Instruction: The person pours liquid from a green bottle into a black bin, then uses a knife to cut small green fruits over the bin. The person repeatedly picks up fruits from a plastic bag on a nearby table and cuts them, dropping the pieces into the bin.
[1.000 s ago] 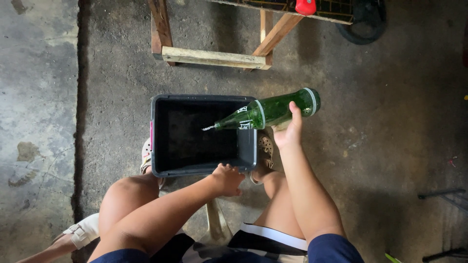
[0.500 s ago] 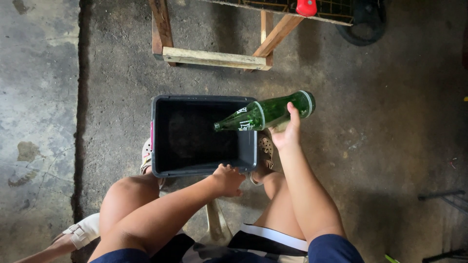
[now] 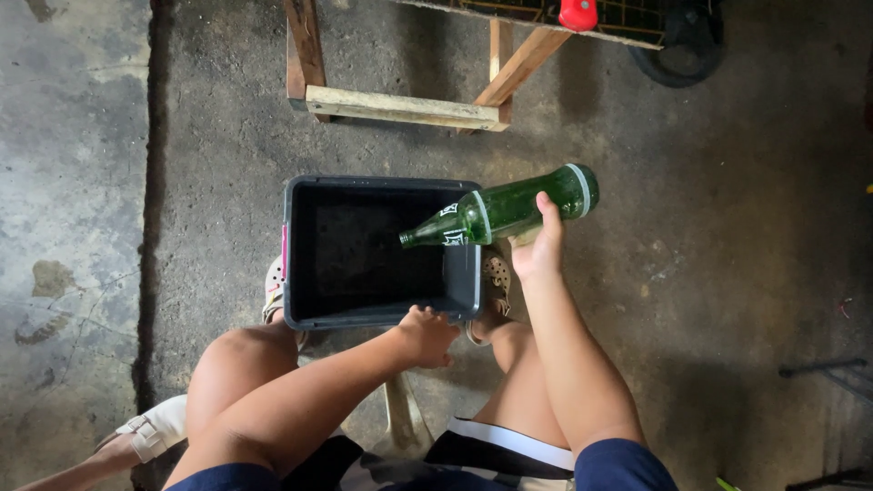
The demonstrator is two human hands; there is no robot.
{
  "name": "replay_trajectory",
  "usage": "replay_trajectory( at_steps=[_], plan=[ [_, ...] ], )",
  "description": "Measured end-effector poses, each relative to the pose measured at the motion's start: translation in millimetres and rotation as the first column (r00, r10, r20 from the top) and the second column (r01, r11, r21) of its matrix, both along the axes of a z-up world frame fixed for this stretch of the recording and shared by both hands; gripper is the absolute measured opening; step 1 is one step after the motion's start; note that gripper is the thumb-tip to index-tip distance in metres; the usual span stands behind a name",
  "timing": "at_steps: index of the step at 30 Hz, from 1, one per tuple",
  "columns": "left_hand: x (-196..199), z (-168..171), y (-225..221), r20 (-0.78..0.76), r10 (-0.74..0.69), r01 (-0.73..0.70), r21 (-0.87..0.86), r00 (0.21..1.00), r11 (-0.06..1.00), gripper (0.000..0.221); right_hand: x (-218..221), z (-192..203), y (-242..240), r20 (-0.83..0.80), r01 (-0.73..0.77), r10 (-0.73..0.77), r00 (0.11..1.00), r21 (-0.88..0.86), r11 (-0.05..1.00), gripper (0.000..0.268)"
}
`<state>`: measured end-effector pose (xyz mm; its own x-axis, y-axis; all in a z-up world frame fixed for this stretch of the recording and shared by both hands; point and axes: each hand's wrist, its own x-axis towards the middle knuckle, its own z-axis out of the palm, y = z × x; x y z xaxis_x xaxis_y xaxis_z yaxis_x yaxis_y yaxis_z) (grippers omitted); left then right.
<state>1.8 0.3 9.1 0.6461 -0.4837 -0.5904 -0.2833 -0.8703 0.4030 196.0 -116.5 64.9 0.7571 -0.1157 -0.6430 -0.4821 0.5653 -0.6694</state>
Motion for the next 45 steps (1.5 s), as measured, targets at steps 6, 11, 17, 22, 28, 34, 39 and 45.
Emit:
replay_trajectory(
  at_steps=[6,11,17,22,28,34,39,45],
  plan=[
    [-0.2,8.2,2.2,-0.029,-0.009,0.009,0.003,1.0,1.0,0.054,-5.6,5.6,3.3,0.049,-0.01,0.011,0.999,-0.015,1.0,0.063],
    [-1.7,2.4,-0.1,-0.021,-0.016,0.016,0.007,1.0,1.0,0.056,-6.4,5.7,2.4,0.054,-0.035,0.036,0.998,-0.02,0.999,0.067],
    [-0.7,-8.3,-3.4,-0.023,-0.02,0.02,0.004,1.0,1.0,0.056,-3.8,4.2,-0.3,0.013,0.002,-0.003,1.0,0.041,0.999,0.066],
    [-0.5,-16.2,-4.7,-0.009,-0.054,0.054,0.052,0.999,0.997,0.059,-0.6,11.1,11.7,-0.043,0.072,-0.069,0.997,0.086,0.994,0.065],
    [-3.4,-31.1,-5.5,-0.071,-0.017,0.015,-0.038,0.997,0.999,0.07,0.2,11.8,17.4,-0.094,0.037,-0.026,0.995,0.114,0.993,0.056],
    [-0.2,-26.6,-2.7,-0.007,-0.015,0.015,0.003,1.0,1.0,0.08,4.8,18.8,26.5,-0.075,0.023,-0.021,0.997,0.03,0.999,0.071],
    [1.2,-21.6,0.1,-0.018,-0.043,0.043,0.004,0.999,0.999,0.077,-2.9,30.7,35.0,0.01,-0.038,0.039,0.999,-0.068,0.997,0.096],
    [6.1,-4.9,6.0,-0.089,-0.05,0.052,0.018,0.995,0.999,0.081,-1.5,24.1,29.8,0.051,-0.061,0.062,0.997,-0.028,0.998,0.085]
  ],
)
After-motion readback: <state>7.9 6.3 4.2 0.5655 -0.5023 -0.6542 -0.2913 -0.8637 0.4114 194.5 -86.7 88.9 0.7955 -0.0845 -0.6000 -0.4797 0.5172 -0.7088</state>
